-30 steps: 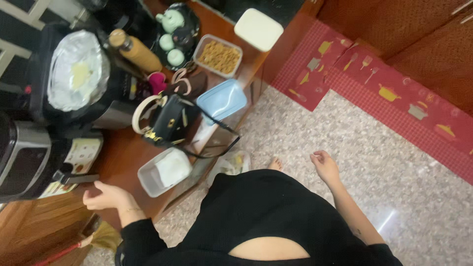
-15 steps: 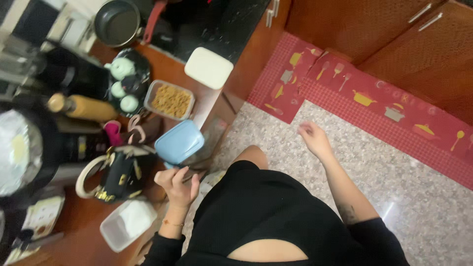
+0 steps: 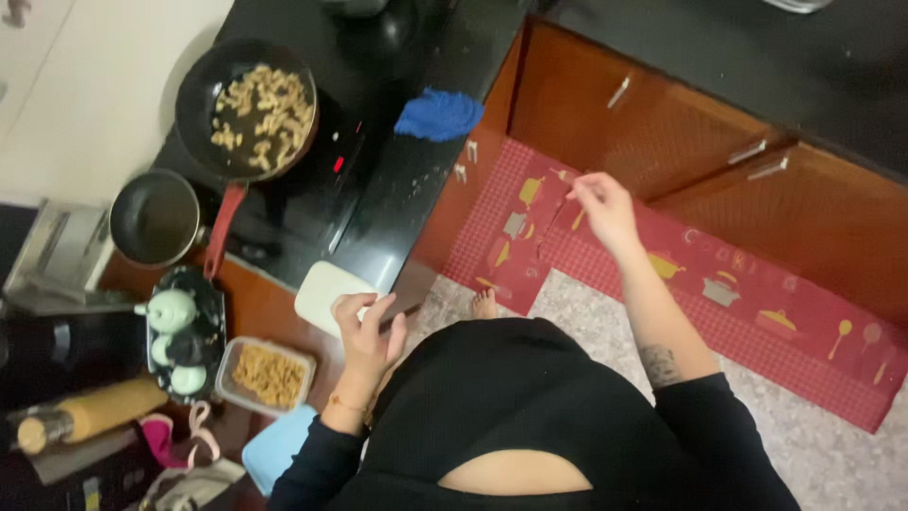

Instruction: The person scoops food from an air fryer into a container and then transfers cooked pieces from a frying pan into a smaller container using tongs.

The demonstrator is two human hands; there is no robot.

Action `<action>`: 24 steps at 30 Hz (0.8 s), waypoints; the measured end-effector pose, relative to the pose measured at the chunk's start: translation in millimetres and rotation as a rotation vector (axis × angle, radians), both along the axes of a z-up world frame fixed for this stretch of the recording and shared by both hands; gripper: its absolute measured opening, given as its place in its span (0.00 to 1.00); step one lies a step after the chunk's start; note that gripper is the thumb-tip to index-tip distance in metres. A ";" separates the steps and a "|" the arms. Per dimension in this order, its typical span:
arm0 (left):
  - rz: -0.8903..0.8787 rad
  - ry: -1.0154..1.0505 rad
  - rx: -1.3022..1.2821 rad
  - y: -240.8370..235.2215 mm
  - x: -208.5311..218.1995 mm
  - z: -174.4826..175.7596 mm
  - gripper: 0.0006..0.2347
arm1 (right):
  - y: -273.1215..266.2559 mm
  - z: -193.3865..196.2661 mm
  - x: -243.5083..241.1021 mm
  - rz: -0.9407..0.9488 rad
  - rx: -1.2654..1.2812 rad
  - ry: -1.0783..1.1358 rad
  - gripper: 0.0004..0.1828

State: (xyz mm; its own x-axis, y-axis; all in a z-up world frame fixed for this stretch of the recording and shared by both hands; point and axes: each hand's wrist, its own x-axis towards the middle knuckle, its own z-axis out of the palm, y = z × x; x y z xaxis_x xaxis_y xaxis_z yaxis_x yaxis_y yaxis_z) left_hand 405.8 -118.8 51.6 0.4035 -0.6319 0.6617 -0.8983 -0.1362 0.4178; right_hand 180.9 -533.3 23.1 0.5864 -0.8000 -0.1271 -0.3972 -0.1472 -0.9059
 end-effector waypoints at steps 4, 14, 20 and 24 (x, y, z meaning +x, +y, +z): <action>0.040 -0.009 0.028 -65.9 26.6 13.3 0.13 | -106.6 -2.9 27.6 -0.128 0.048 -0.055 0.10; 0.492 0.072 0.171 -197.6 -27.2 61.6 0.08 | -332.0 -10.2 186.1 0.231 -0.562 0.073 0.13; 0.592 0.113 0.223 -250.9 -55.0 61.4 0.09 | -377.2 17.0 251.7 0.422 -0.500 -0.116 0.16; 0.629 0.115 0.219 -269.3 -52.7 58.7 0.09 | -404.4 34.3 267.1 0.429 -0.515 -0.212 0.13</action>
State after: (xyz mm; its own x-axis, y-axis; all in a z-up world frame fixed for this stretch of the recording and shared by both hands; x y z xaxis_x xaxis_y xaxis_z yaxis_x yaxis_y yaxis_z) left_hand 353.1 -388.1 110.3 0.7988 -0.3681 0.4758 -0.5716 -0.7111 0.4095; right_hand 448.0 -937.7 57.4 0.8340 -0.4197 0.3581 -0.0299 -0.6826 -0.7302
